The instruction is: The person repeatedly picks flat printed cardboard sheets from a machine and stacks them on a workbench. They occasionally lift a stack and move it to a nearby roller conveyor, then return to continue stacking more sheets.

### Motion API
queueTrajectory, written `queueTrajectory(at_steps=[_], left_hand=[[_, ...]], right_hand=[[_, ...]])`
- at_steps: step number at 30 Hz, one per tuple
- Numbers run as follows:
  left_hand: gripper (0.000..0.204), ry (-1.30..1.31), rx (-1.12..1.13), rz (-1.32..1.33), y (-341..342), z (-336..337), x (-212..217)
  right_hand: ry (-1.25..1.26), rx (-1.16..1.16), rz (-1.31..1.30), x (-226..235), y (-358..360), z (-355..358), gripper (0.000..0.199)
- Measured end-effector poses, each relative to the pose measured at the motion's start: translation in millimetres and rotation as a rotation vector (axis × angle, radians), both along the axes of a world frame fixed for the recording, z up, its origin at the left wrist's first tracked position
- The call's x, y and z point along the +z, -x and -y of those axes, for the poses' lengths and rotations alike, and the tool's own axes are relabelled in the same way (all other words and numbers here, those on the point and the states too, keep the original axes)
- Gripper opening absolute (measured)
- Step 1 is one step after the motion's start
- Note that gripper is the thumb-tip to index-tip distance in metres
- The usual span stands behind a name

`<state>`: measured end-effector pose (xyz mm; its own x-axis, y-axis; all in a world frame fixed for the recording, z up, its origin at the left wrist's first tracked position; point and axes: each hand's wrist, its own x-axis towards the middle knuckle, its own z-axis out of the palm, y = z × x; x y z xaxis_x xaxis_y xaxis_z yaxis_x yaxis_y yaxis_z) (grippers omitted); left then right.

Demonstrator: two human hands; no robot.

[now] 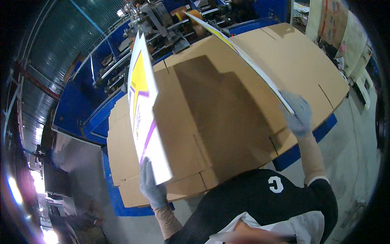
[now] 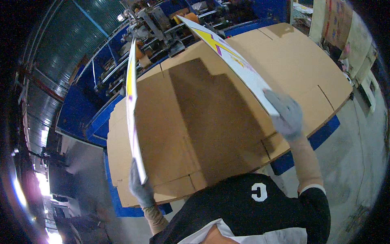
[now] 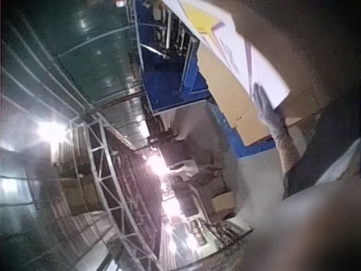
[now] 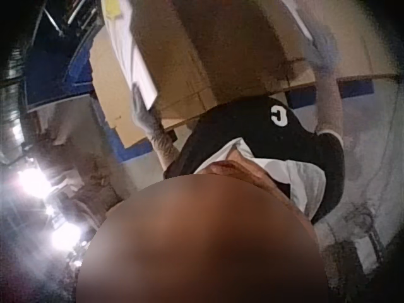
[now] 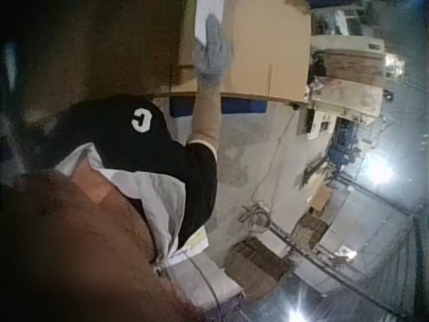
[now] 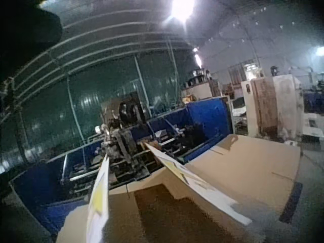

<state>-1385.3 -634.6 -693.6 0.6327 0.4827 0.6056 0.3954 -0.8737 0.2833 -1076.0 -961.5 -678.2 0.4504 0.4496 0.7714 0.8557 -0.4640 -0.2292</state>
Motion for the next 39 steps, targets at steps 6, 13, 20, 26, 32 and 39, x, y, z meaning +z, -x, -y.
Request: queueTrajectory(at_steps=[6,13,20,26,32,39], left_hand=[[0.06,-0.005,-0.354,-0.402,-50,22,-53],[0.054,-0.057,-0.408,-0.561,-56,17,-85],[0.055,-0.061,-0.403,-0.512,-57,6,-90],[0.057,-0.202,-0.395,-0.443,-71,-24,-108],[0.057,-0.266,-0.216,-0.493,-120,-64,-115],[0.054,-0.273,-0.093,-0.198,-3,12,-133]], right_hand=[[0.053,0.144,-0.123,-31,-28,-10,0.043],[0.601,0.235,0.011,-106,7,-44,0.045],[0.499,0.26,-0.01,-116,11,-50,0.045],[0.423,0.215,0.03,-138,4,-70,0.043],[0.362,0.159,0.154,-172,-39,-121,0.041],[0.332,-0.063,-0.044,-215,-72,-137,0.043]])
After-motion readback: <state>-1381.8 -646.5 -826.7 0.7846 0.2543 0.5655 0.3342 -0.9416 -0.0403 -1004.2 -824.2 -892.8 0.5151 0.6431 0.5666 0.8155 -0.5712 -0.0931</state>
